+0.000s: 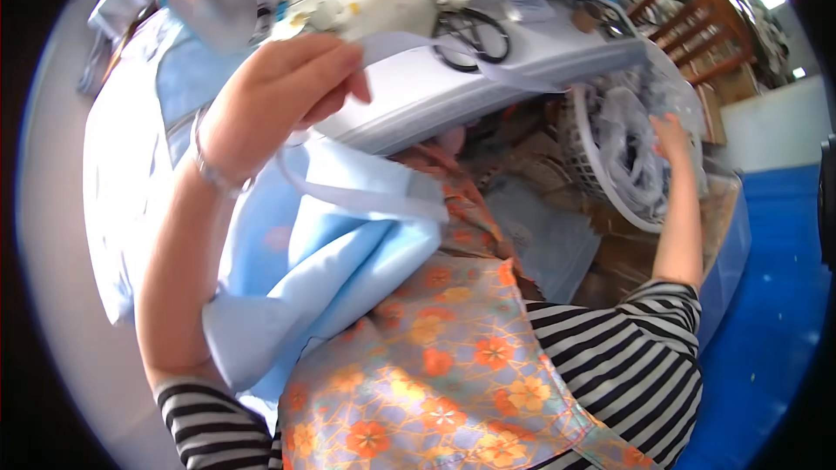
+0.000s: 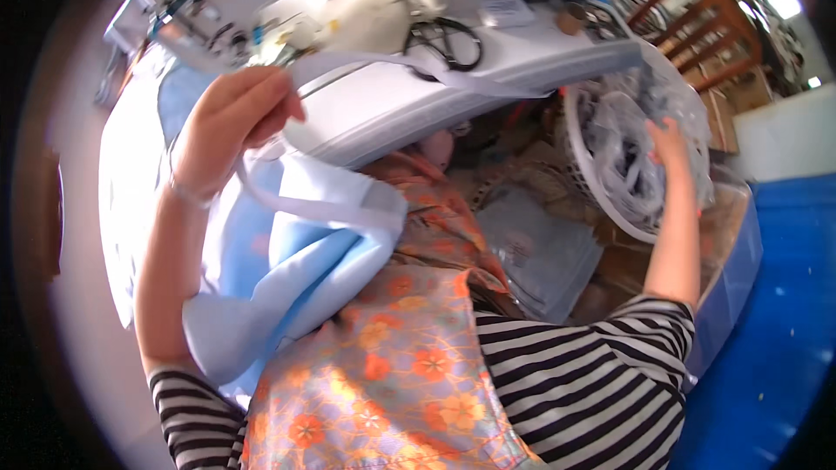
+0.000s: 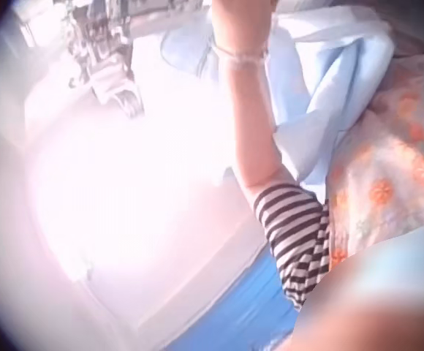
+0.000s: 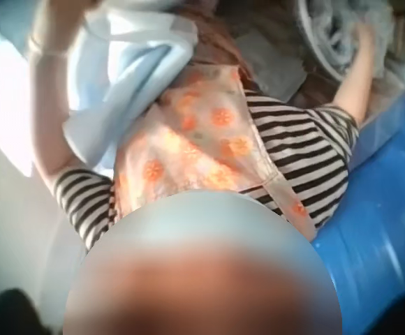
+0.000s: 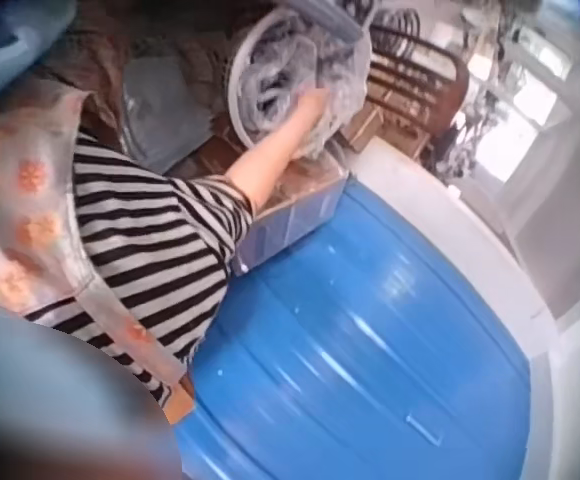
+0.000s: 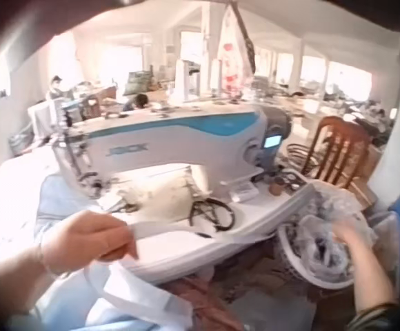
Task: Operating an industrial sewing machine to assemble light blue fabric items and trimming thread with scissors.
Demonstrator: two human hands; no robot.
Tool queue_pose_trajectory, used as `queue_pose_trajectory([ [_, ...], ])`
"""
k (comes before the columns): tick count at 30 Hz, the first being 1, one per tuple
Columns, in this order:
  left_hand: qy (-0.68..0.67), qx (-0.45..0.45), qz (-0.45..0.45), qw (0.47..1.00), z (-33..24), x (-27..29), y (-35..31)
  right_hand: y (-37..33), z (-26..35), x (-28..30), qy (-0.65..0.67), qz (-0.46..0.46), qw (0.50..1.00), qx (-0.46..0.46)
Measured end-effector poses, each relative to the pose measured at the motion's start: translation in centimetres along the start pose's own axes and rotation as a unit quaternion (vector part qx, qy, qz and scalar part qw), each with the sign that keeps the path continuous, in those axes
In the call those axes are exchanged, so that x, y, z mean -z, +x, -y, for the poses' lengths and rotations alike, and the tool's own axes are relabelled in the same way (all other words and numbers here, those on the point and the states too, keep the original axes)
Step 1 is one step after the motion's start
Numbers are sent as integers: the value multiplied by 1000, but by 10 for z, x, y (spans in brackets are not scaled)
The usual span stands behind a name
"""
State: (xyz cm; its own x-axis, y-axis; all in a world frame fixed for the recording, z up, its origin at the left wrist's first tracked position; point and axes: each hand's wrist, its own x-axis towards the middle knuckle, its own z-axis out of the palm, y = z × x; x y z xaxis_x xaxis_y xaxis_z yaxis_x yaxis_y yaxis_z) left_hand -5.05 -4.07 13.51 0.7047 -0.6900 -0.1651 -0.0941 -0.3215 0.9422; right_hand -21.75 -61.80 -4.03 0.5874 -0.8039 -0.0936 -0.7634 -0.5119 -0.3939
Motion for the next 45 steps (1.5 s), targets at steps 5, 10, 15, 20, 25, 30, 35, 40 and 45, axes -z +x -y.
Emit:
queue_pose_trajectory([
  [5, 10, -74, 61, 995, -3, -7, 19, -131, 232, 30, 183, 165, 890, 384],
  [10, 51, -68, 39, 996, -15, -3, 17, -205, 361, 24, 251, 407, 713, 512],
  [15, -123, -151, -54, 979, 22, 21, 0, -225, 402, 32, 245, 546, 719, 354],
  [20, -277, -204, -30, 939, 54, 40, -7, -233, 418, 5, 461, 585, 582, 327],
  [25, -197, -156, -89, 964, 38, 48, -23, -248, 429, -12, 368, 465, 659, 462],
  [30, 207, -70, -290, 932, 43, 104, -90, -263, 417, -50, 368, 413, 622, 555],
  [35, 640, -73, -449, 619, 6, 129, -172, -267, 394, -132, 190, 118, 533, 816],
  [40, 408, -53, -195, 890, 17, 37, -103, -266, 402, -146, 192, 107, 563, 797],
  [45, 119, 86, -17, 989, 83, 16, -47, -260, 429, -120, 397, 144, 688, 590],
])
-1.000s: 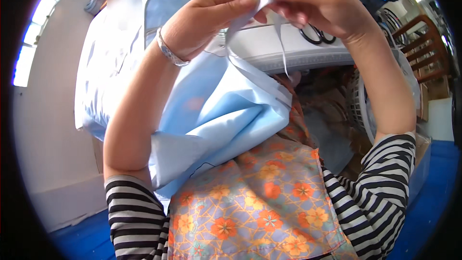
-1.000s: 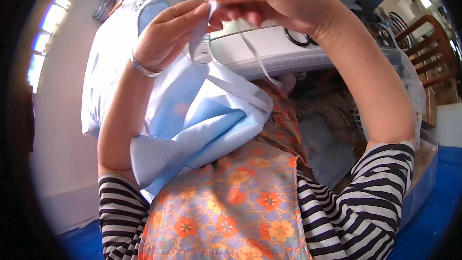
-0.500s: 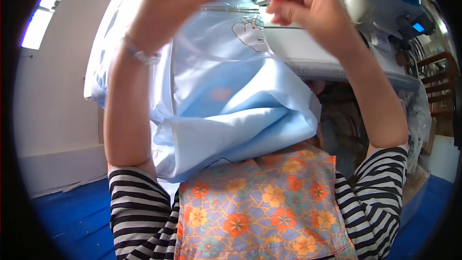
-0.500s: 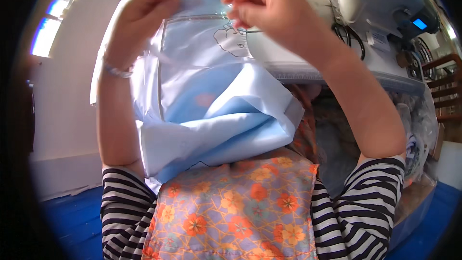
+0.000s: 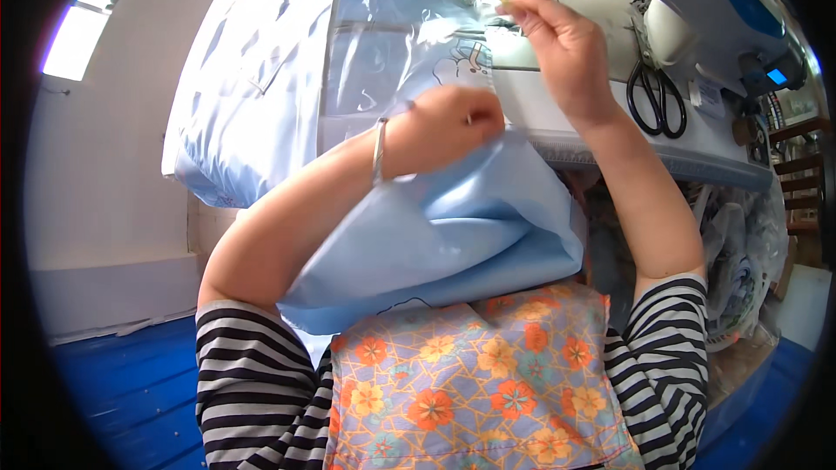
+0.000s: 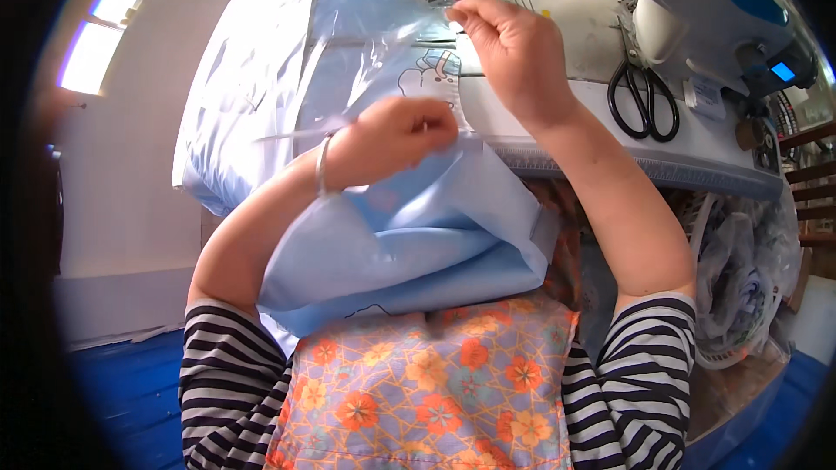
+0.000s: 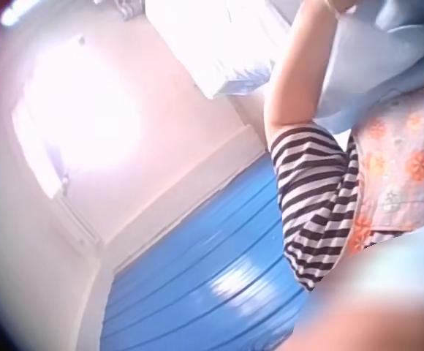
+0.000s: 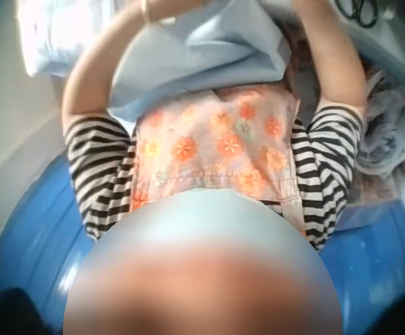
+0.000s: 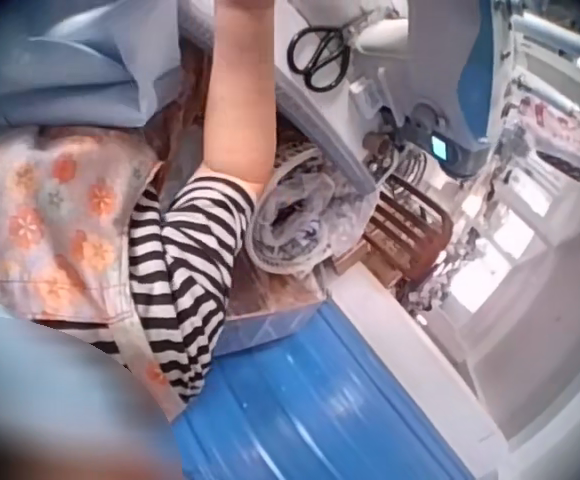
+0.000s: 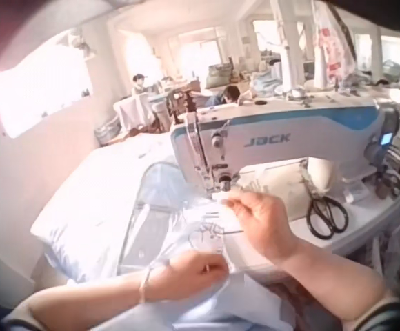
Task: Operating an industrial sewing machine to assemble light blue fabric items and trimming thread with scissors.
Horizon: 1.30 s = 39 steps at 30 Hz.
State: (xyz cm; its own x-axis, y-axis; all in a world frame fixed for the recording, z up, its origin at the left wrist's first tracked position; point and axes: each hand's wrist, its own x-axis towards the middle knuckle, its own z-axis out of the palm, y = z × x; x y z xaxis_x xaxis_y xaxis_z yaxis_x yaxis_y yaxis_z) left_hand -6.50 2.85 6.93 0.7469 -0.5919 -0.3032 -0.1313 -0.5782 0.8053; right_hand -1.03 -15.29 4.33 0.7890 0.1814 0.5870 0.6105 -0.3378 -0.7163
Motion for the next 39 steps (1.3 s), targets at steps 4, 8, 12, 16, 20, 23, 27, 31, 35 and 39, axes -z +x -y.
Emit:
queue_pose_trajectory([
  [4, 302, -132, -342, 880, 39, 42, 52, 7, 6, 2, 99, -2, 993, -60],
  [8, 313, -59, -305, 898, 54, 56, 62, 1, 7, 1, 139, 20, 989, -46],
  [12, 293, 36, -272, 916, 51, 59, 67, -17, 3, -1, 107, 120, 987, -4],
  [16, 274, 3, -283, 919, 56, 63, 70, -19, -7, -12, 42, 183, 979, 81],
  [20, 211, -12, -274, 938, 58, 58, 67, -10, -15, -25, -153, 49, 980, 116],
  [23, 217, -15, -281, 935, 59, 59, 69, -4, -19, -24, -143, 136, 974, 109],
  [27, 223, -16, -285, 932, 69, 57, 69, -12, -21, -36, -160, 163, 965, 132],
  [31, 149, -162, -291, 931, 99, 69, 33, -11, -18, -36, -205, 167, 949, 169],
  [35, 41, -10, -308, 950, 104, 138, -65, -16, -28, -32, -246, 187, 937, 164],
  [39, 778, 102, -436, 440, 106, 227, -236, -12, -16, -43, -242, 190, 933, 187],
])
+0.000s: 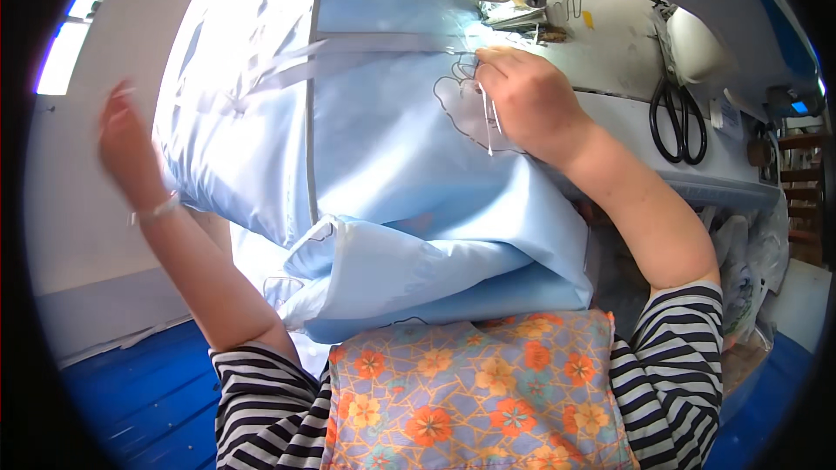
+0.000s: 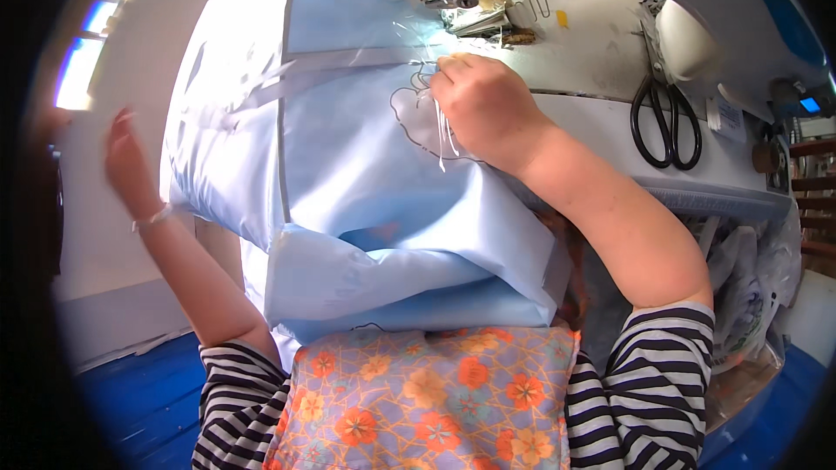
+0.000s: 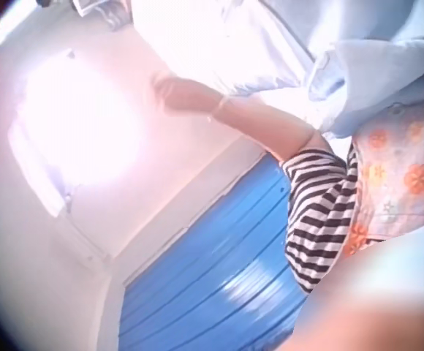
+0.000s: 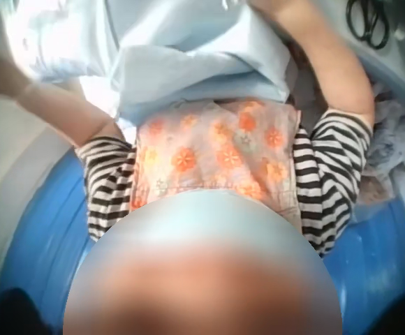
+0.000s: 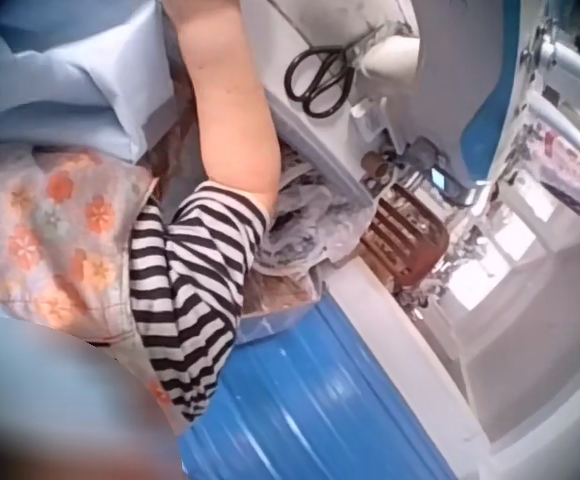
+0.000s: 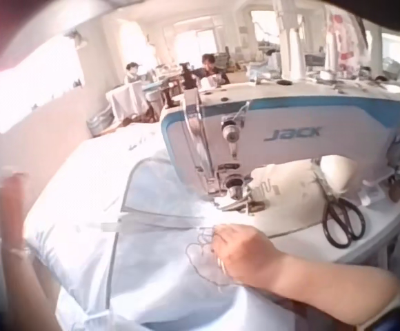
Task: Operating an industrial sewing machine to assemble light blue fabric items and trimming thread with scissors.
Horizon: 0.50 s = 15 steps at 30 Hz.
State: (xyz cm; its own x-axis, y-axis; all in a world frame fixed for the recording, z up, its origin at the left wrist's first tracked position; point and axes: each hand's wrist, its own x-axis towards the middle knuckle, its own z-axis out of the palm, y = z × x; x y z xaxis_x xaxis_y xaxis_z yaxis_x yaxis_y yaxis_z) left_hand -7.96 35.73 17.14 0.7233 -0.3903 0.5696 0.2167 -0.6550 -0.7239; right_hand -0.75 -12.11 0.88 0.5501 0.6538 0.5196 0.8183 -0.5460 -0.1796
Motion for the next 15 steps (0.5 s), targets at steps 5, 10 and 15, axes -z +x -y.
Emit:
queue_pose_trajectory([
  [5, -800, -6, 150, 581, -243, 125, 78, -13, -16, 3, -21, 40, 999, -25],
  [10, -665, -125, 52, 734, -321, 92, 92, -17, -5, 2, 56, -6, 998, -3],
  [15, -677, -84, 15, 731, -327, 80, 82, -42, 1, 37, 82, 35, 995, -44],
])
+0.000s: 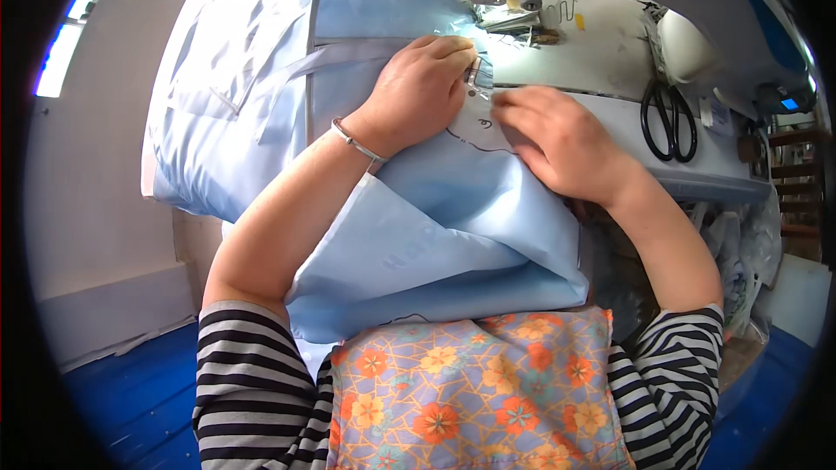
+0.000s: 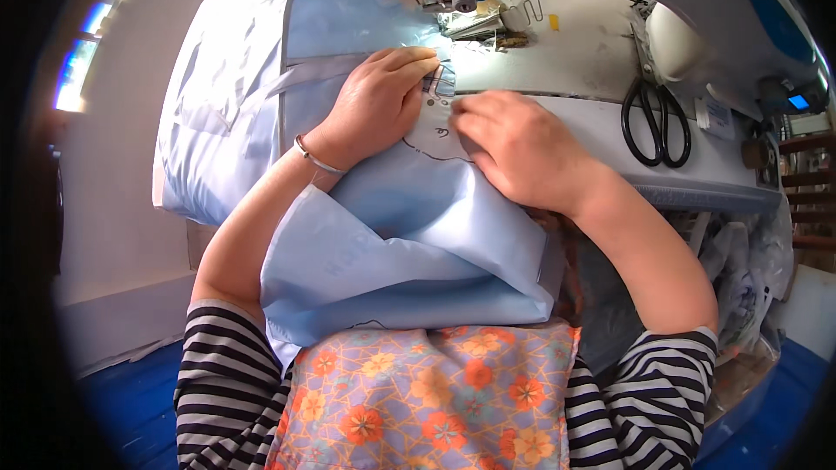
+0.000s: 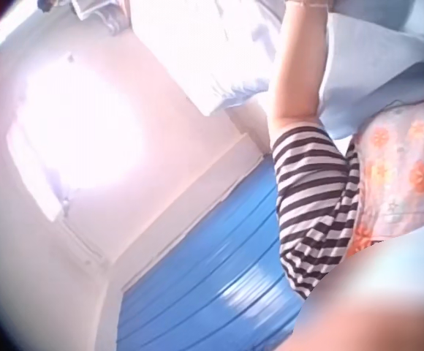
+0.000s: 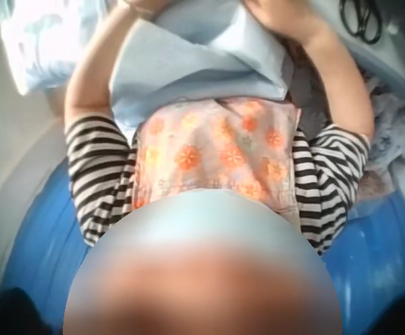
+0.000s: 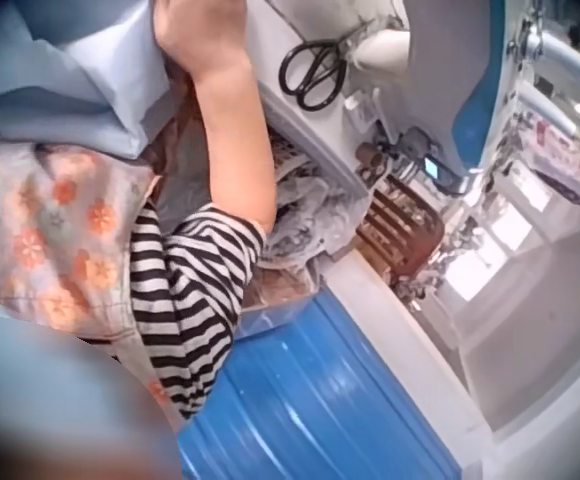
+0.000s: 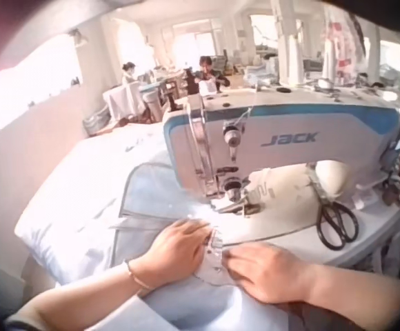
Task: Operating an industrial sewing machine to assemble light blue fabric items and trimming thread with scissors.
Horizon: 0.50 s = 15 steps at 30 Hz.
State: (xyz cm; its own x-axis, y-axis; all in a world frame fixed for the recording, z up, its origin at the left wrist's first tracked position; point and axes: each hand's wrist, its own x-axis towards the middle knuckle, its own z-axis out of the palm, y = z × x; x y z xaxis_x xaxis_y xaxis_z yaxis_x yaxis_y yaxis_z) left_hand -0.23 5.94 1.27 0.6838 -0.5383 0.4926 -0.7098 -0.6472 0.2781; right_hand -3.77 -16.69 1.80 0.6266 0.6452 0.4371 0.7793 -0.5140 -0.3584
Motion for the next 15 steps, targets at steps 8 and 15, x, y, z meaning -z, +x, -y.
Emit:
queue_pose_trajectory([
  [8, -13, 0, 32, 999, -2, 3, 6, 13, 0, -12, -7, -52, 997, 54],
  [15, 24, -23, 51, 998, -1, 6, 7, 19, -4, -13, 5, -47, 998, 39],
])
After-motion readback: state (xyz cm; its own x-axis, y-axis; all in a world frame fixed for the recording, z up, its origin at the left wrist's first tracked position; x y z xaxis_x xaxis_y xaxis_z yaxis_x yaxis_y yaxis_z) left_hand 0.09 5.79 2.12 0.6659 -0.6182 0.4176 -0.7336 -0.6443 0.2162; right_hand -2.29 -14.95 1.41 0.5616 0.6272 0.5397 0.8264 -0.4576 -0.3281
